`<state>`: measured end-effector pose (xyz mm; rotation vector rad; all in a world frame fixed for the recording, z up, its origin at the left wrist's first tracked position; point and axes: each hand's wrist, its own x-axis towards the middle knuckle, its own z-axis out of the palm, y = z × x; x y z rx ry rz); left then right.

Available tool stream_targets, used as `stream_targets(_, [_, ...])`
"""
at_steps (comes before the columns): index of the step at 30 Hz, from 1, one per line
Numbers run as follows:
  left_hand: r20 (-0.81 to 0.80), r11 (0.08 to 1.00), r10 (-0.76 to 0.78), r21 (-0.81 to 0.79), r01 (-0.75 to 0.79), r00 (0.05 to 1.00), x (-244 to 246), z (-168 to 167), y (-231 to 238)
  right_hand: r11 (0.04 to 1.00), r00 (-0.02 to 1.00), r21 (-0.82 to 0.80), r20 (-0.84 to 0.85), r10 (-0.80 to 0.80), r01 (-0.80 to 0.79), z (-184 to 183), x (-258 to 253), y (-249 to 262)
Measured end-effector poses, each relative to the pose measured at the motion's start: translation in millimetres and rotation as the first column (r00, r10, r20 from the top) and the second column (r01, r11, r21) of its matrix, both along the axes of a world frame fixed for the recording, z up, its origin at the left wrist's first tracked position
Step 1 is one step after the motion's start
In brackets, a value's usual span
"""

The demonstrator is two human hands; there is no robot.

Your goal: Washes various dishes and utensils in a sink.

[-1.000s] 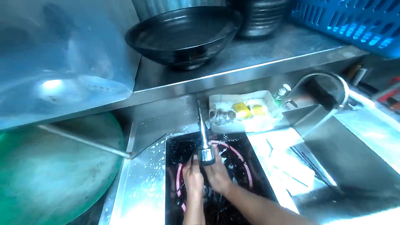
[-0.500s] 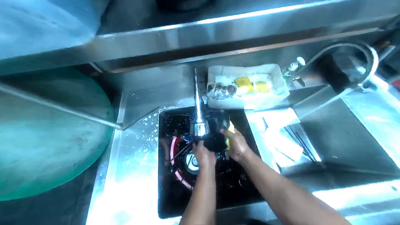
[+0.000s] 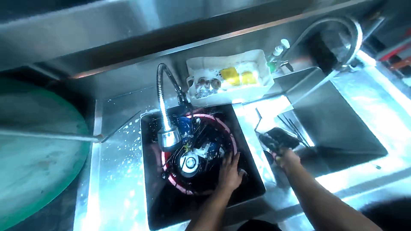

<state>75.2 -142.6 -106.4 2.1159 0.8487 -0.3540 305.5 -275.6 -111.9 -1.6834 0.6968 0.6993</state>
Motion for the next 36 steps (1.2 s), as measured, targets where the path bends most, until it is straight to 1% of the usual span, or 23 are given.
stream_targets(3, [-0.142,0.998,0.008,-0.063,-0.017,0.99,-1,-13,7,0.971,0.957,0.028,-0.16,0.241,-0.239,15,-28,-8])
stream_targets(6, [-0.115,0.949,0.278,-0.118,-0.291,0.954,-25,-21,26,0.886,0.884,-0.13,-0.226,0.41,-0.445,16,-30,-2])
stream_targets(9, [-0.094,0.81,0.55,-0.184,-0.557,0.83,-55,-11,56,0.665,0.733,-0.309,-0.254,0.631,-0.68,23,-24,2])
stream_targets(10, [-0.121,0.784,0.587,-0.162,-0.599,0.801,-61,2,67,0.621,0.708,-0.359,-0.211,0.674,-0.697,33,-27,9])
stream_targets(11, [-0.16,0.788,0.591,-0.096,-0.608,0.791,-67,17,79,0.627,0.719,-0.402,-0.128,0.683,-0.667,39,-32,15])
stream_targets(14, [-0.274,0.827,0.562,0.213,-0.521,0.78,-71,66,104,0.72,0.765,-0.44,0.107,0.635,-0.537,60,-52,41])
stream_targets(16, [-0.345,0.851,0.518,0.301,-0.431,0.782,-68,93,118,0.699,0.679,-0.488,0.256,0.688,-0.523,82,-72,62])
stream_targets(17, [-0.364,0.863,0.498,0.296,-0.409,0.787,-66,101,126,0.671,0.589,-0.506,0.342,0.732,-0.542,92,-83,75])
stream_targets(19, [-0.356,0.875,0.484,0.216,-0.434,0.799,-64,110,141,0.549,0.294,-0.502,0.5,0.815,-0.668,106,-111,100])
stream_targets(20, [-0.345,0.874,0.485,0.154,-0.461,0.804,-63,111,148,0.414,0.102,-0.52,0.525,0.845,-0.747,108,-127,113])
stream_targets(22, [-0.336,0.843,0.505,-0.009,-0.539,0.795,-60,117,161,0.009,-0.315,-0.576,0.46,0.83,-0.818,113,-157,143])
stream_targets(23, [-0.339,0.816,0.514,-0.088,-0.571,0.788,-61,120,167,-0.184,-0.483,-0.591,0.401,0.778,-0.786,114,-170,159])
stream_targets(24, [-0.339,0.773,0.539,-0.166,-0.613,0.771,-64,120,173,-0.307,-0.577,-0.591,0.343,0.742,-0.746,114,-180,173])
stream_targets(25, [-0.328,0.711,0.577,-0.25,-0.658,0.748,-70,119,177,-0.355,-0.59,-0.564,0.312,0.744,-0.746,112,-185,184])
stream_targets(26, [-0.311,0.63,0.625,-0.34,-0.698,0.716,-76,119,180,-0.343,-0.538,-0.505,0.313,0.783,-0.793,110,-186,195])
stream_targets(27, [-0.279,0.556,0.677,-0.412,-0.722,0.681,-82,119,183,-0.278,-0.438,-0.426,0.342,0.832,-0.861,108,-183,204])
stream_targets(28, [-0.245,0.508,0.72,-0.452,-0.733,0.65,-88,118,186,-0.181,-0.3,-0.318,0.378,0.876,-0.931,107,-180,213])
stream_targets(30, [-0.151,0.472,0.79,-0.468,-0.747,0.594,-100,102,187,0.082,0.046,-0.066,0.434,0.9,-0.994,104,-174,223])
stream_targets(31, [-0.091,0.444,0.829,-0.491,-0.75,0.551,-106,88,184,0.245,0.256,0.08,0.414,0.874,-0.966,103,-174,227])
stream_targets(33, [-0.041,0.295,0.905,-0.655,-0.696,0.422,-110,67,171,0.555,0.659,0.379,0.248,0.71,-0.74,103,-173,237])
stream_targets(34, [-0.072,0.175,0.936,-0.752,-0.635,0.343,-106,62,164,0.657,0.776,0.453,0.142,0.615,-0.603,104,-173,244])
stream_targets(35, [-0.116,0.05,0.958,-0.835,-0.548,0.264,-98,64,156,0.722,0.831,0.46,0.067,0.553,-0.517,103,-172,250])
stream_targets(36, [-0.153,-0.066,0.976,-0.89,-0.452,0.158,-89,70,150,0.765,0.846,0.402,0.051,0.53,-0.504,101,-171,255])
